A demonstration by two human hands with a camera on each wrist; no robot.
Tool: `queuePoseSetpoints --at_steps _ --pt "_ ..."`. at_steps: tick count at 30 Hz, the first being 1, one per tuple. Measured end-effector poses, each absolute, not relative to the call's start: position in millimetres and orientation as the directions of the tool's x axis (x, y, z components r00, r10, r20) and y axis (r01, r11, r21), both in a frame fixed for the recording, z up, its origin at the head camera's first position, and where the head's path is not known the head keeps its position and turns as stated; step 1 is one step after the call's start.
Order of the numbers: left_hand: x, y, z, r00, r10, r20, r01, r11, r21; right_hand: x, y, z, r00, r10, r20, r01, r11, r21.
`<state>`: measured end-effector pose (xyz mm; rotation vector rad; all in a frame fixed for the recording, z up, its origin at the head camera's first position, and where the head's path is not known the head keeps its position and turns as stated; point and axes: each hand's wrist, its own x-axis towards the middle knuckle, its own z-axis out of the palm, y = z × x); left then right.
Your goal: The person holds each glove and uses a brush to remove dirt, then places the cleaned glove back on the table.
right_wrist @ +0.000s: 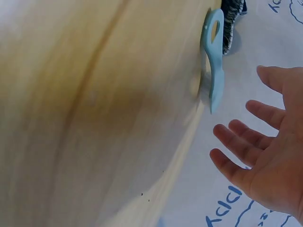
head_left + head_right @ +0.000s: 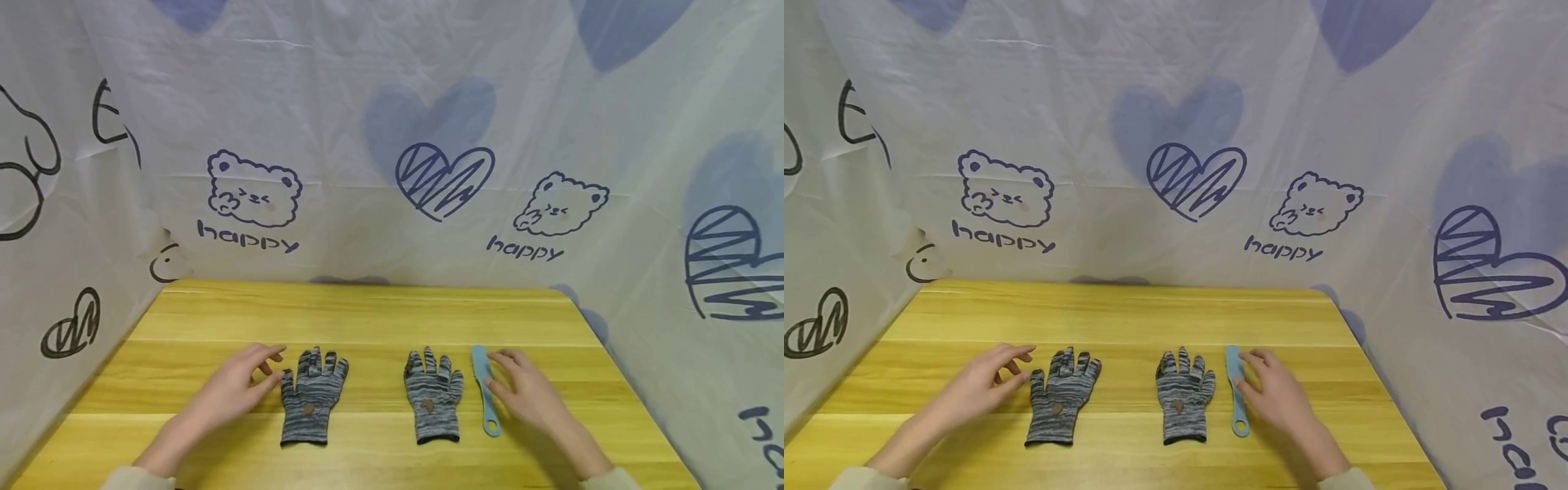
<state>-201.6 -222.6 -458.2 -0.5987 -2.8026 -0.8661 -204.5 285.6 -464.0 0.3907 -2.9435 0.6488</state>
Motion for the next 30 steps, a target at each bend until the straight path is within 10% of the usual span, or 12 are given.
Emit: queuePoseSetpoints --at_steps 30 --pt "-200.9 -210.6 -470.2 -0.862 0.502 -0.066 0.421 0.783 0.458 -205.8 287.3 -472.1 -0.961 -0.274 -0.039 -0.241 0.897 -0.371"
